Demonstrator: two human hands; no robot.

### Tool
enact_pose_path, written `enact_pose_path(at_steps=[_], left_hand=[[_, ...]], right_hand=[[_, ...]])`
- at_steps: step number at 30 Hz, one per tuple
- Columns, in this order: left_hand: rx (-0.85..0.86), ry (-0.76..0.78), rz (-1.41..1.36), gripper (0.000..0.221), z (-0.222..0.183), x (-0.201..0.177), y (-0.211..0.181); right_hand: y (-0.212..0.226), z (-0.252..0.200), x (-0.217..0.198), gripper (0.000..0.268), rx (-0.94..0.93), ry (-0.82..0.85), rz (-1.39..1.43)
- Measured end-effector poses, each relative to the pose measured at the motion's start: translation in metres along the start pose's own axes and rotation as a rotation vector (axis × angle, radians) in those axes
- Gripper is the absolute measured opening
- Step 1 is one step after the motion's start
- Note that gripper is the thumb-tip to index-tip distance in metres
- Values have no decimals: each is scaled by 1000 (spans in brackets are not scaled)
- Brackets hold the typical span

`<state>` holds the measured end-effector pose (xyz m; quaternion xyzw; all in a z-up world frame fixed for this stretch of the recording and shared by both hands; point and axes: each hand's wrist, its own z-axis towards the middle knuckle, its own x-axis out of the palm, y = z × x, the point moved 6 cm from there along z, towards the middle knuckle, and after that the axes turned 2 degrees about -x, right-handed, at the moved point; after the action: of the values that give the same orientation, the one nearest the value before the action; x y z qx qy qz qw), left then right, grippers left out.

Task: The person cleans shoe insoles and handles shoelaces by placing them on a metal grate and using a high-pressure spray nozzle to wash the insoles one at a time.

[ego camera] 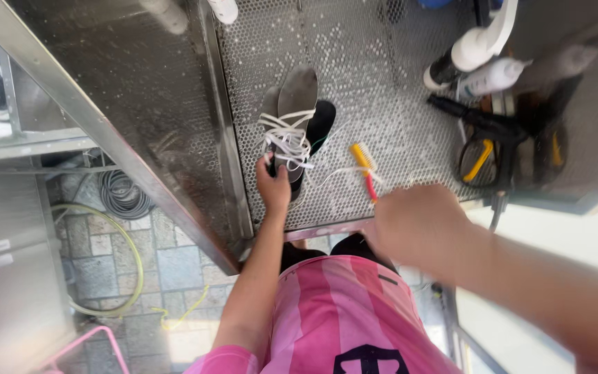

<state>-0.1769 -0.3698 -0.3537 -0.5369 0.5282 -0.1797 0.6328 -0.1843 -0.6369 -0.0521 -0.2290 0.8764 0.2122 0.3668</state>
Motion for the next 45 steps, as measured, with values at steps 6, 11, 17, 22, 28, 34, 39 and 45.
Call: enact_pose_path(at_steps=[6,11,17,22,28,34,39,45], left_hand=[[-116,-70,233,68,-17,-19,-33],[-76,-246,370,74,-39,-19,-61],[139,-370,530,63,-58,-9,-72],[199,-367,528,52,-61,-5,-72],[233,-372,614,36,-54,1,-73],[304,-184,488,43,-38,12,-80],[290,-11,616,75,-27,24,-97],[282,5,507,57,-3,14,-84]], right_hand=[[-6,-92,-3,33,-137,132,-94],[-39,-111,6,28,-113,-94,-215],[-90,-130,38,43,-295,119,-149],[-101,-138,48,30,-190,-87,-184],[-96,-142,72,28,-285,-39,-86],[-112,-144,25,25,-408,-343,44],[-60,-109,14,27,-449,-213,70],[-63,29,1,35,-362,-351,330]])
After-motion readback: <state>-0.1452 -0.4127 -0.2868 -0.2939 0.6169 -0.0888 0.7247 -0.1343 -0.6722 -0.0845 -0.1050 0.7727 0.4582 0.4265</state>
